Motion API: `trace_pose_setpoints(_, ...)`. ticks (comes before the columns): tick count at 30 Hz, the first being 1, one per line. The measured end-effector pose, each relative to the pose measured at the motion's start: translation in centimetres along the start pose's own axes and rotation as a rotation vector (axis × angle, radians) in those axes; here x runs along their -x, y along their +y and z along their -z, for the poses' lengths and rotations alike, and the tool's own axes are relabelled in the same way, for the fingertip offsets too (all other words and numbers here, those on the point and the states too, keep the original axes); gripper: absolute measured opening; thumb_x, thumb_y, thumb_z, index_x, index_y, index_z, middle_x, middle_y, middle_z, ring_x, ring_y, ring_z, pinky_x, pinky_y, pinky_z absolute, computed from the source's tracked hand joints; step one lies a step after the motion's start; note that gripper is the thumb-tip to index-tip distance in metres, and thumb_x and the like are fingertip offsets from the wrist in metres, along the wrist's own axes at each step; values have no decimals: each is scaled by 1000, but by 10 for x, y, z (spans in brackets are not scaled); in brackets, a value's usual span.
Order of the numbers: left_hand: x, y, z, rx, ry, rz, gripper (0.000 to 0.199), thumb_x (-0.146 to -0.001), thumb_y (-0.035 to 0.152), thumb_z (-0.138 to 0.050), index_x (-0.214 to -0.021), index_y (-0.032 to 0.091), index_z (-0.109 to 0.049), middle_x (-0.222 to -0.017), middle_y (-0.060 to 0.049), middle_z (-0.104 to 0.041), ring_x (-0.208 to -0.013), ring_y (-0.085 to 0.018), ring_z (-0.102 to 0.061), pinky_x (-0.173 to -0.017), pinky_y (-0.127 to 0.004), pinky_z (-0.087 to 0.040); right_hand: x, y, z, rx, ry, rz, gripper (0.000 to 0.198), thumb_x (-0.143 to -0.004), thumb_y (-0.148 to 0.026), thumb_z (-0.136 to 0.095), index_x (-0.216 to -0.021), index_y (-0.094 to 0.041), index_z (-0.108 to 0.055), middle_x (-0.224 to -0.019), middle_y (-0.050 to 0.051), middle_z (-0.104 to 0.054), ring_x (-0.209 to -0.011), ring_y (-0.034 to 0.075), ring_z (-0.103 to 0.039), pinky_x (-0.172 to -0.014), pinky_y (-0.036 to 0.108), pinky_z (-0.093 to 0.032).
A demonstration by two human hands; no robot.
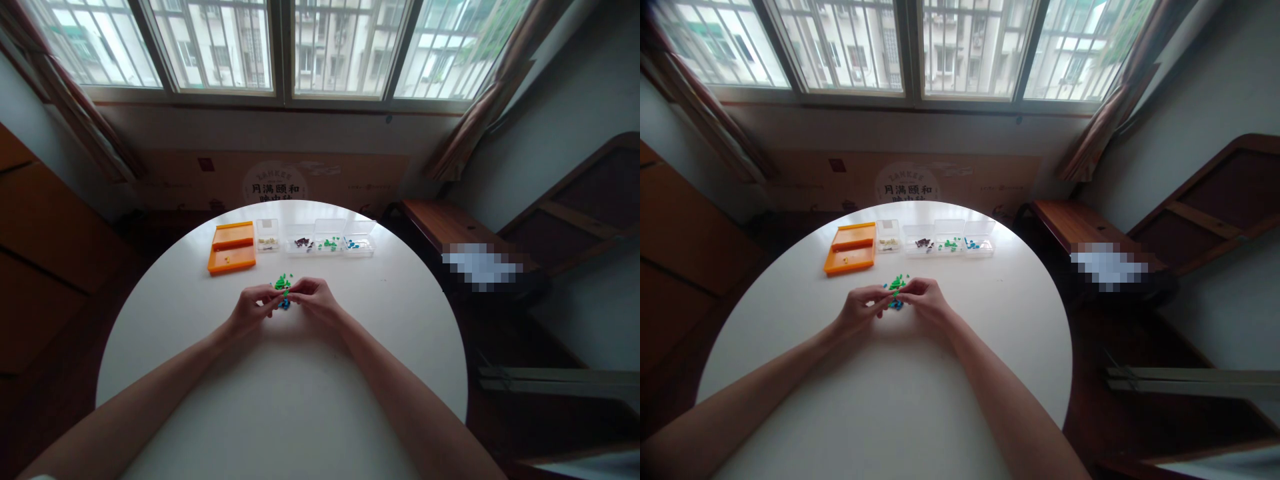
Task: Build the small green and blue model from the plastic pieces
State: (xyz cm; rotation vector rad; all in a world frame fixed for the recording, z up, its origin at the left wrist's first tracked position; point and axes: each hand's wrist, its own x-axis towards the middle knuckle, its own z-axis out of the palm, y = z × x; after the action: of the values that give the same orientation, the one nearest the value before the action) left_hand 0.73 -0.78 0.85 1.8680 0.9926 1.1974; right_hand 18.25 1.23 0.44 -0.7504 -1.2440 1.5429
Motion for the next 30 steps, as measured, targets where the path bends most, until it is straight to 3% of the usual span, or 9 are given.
trace_pose_setpoints(9, -1, 2, 0, 9, -15, 12, 24, -77, 33, -63, -81, 10, -69, -63, -4, -63, -40, -6, -53, -36, -16, -44, 2, -6, -2, -40, -18, -37, 32, -46, -34, -82, -62, -13, -64, -59, 0, -64, -54, 10, -56, -56, 25, -44)
trace_pose_setpoints(30, -1, 5, 2, 59, -75, 39, 23, -77, 32, -62, -79, 10, -69, -64, -4, -63, -42, -6, -53, -37, -16, -45, 3, -3, 0, -39, -28, -39, 25, -51, -26, -81, -61, -12, -63, -62, 1, -65, -55, 10, -57, -56, 23, -44)
